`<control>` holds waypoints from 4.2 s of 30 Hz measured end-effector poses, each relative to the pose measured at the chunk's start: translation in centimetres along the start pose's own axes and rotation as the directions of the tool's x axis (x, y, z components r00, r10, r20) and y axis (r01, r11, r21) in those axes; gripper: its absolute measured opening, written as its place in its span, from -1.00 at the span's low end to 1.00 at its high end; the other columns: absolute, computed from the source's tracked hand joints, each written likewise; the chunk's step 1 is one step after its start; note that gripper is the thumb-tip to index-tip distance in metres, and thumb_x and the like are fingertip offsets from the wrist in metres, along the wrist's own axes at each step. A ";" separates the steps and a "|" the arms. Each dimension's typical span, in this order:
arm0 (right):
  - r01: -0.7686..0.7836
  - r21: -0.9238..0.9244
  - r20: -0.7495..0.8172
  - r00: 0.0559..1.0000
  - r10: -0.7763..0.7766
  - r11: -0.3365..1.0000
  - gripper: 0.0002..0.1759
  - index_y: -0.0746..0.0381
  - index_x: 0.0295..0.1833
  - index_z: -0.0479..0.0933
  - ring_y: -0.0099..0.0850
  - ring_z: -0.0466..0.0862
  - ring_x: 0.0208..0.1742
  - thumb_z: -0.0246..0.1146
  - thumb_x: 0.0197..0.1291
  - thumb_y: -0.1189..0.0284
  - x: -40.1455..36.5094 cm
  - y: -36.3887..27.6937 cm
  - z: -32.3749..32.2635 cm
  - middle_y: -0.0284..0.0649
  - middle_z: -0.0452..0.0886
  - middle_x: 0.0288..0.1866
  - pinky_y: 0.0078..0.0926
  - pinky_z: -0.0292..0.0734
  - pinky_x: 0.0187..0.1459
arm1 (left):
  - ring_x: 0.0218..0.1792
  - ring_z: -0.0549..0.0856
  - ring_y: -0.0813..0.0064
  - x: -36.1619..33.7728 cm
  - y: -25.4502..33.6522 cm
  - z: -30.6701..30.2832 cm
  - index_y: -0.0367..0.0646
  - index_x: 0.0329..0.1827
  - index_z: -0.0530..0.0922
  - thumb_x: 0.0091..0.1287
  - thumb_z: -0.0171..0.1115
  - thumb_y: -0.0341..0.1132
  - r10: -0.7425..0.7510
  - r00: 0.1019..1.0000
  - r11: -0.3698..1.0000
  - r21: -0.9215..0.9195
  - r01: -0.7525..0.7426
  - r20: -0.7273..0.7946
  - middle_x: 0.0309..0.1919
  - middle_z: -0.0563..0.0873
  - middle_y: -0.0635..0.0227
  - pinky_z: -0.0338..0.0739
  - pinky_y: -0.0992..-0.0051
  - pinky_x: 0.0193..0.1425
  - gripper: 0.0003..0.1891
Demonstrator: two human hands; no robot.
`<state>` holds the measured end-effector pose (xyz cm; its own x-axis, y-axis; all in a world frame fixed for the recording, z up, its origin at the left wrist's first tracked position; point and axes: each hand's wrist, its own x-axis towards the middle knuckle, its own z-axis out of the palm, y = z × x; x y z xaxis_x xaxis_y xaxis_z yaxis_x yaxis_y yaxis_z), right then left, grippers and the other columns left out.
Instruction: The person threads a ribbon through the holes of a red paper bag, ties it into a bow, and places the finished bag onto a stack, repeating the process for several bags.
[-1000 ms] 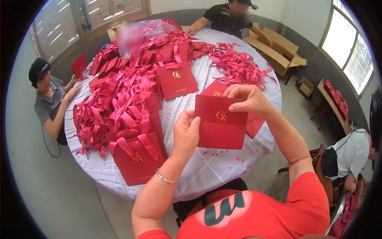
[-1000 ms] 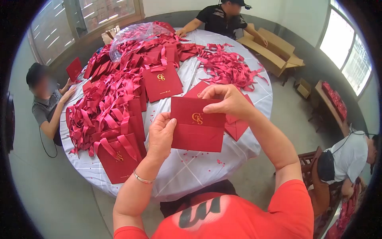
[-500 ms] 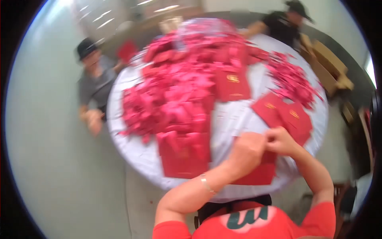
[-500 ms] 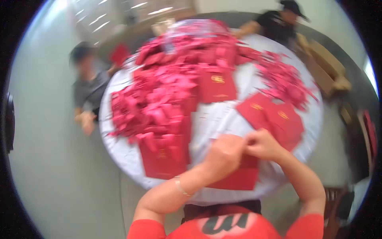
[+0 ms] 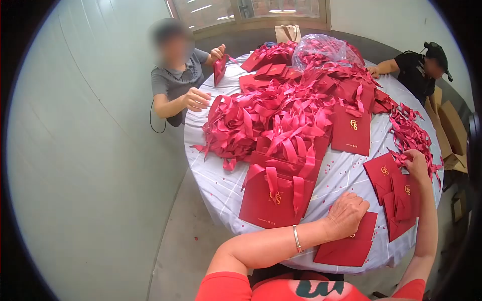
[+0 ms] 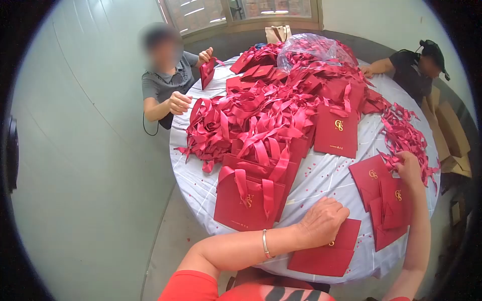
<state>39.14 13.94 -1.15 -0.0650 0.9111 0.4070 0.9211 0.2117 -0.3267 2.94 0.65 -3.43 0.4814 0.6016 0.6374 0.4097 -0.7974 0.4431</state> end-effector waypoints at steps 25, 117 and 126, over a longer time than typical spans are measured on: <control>-0.341 0.258 -0.200 0.896 0.396 0.904 -0.64 0.26 -0.40 0.69 -0.56 0.53 -0.51 0.46 0.03 0.13 2.5 -3.2 -2.1 -0.32 0.61 -0.57 -0.42 0.41 -0.43 | -0.28 0.71 -0.01 0.0 0.7 -1.0 -0.22 -0.39 0.64 0.17 0.38 -0.21 -0.195 0.896 0.970 -0.058 0.237 0.400 -0.38 0.72 0.05 0.60 0.13 -0.17 -0.77; 0.038 0.188 0.339 0.935 -0.101 0.981 -0.88 0.25 -0.38 0.57 -0.14 0.65 -0.39 0.37 0.03 0.47 -16.3 -23.6 -3.0 -0.14 0.60 -0.35 -0.23 0.54 -0.36 | -0.22 0.75 0.30 0.8 0.4 -2.7 -0.39 -0.08 0.53 0.21 0.15 -0.55 -0.141 0.667 0.620 -0.459 0.636 0.732 -0.29 0.74 -0.07 0.58 0.38 -0.12 -0.78; -0.761 0.464 0.849 0.528 0.019 0.453 -0.82 0.30 -0.09 0.59 -0.59 0.66 -0.11 0.35 0.24 0.47 -11.9 -22.2 -7.1 -0.31 0.68 -0.17 -0.60 0.56 -0.08 | -0.40 0.74 0.05 1.2 2.3 -4.2 -0.33 -0.18 0.52 0.18 0.22 -0.49 -0.228 0.737 0.646 -0.468 0.604 0.637 -0.49 0.70 -0.05 0.58 0.26 -0.26 -0.83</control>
<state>22.15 -4.08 7.31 -0.3427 0.7856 -0.5152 0.2885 -0.4339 -0.8535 1.26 -0.66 0.99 0.7547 0.6552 -0.0326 0.1929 -0.1742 0.9656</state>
